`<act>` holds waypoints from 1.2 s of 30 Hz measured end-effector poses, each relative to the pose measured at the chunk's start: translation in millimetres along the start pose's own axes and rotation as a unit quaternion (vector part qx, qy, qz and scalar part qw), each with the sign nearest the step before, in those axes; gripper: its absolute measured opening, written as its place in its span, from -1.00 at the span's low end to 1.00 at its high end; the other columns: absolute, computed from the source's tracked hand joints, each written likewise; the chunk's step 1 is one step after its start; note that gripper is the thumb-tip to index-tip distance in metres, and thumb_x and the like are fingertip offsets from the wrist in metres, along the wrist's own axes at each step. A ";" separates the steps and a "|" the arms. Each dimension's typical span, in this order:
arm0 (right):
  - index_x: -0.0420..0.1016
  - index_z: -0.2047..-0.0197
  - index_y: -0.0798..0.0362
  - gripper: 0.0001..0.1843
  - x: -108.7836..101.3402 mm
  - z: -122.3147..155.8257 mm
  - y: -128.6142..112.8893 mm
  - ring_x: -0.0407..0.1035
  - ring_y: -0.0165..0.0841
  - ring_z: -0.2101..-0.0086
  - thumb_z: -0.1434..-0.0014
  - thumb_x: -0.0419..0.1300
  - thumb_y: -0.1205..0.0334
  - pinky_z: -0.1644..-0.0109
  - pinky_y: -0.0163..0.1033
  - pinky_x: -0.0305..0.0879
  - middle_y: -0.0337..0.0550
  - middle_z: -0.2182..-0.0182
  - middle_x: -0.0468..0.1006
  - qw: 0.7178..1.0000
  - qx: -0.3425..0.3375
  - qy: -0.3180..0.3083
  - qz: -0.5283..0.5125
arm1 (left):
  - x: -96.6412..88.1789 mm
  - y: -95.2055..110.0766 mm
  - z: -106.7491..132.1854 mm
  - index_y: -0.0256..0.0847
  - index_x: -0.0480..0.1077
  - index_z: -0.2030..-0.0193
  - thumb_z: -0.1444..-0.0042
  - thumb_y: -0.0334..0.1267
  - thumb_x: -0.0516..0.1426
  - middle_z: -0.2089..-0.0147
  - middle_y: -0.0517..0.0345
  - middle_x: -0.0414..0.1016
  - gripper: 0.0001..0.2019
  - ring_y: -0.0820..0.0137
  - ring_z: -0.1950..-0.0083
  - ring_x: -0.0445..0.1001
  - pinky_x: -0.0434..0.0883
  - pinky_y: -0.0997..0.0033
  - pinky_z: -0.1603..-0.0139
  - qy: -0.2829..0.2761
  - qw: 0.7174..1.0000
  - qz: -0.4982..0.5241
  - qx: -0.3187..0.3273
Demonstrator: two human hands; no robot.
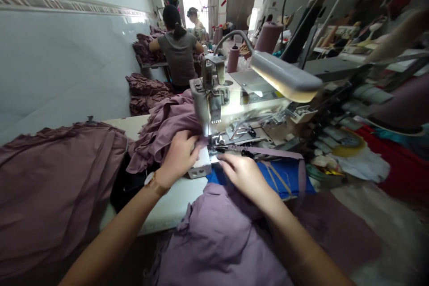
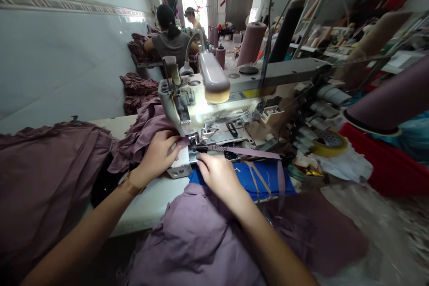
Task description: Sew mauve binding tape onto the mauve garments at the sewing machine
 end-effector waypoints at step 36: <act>0.46 0.33 0.07 -0.76 53.7 25.8 15.9 0.22 -0.43 0.48 -0.07 0.33 0.08 0.38 -0.34 0.11 -0.30 0.50 0.41 0.835 0.181 0.032 -0.518 | 13.0 46.6 44.9 -0.29 0.40 0.07 -0.25 -0.51 -0.08 0.09 -0.09 0.48 -0.73 0.21 0.01 0.38 0.40 0.14 -0.06 0.088 0.986 0.059 0.130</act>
Point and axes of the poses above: each hand's wrist, its own z-axis away from the middle knuckle, its own x-axis out of the palm, y = z × x, the point moved 4 cm from there along -z, towards the middle knuckle
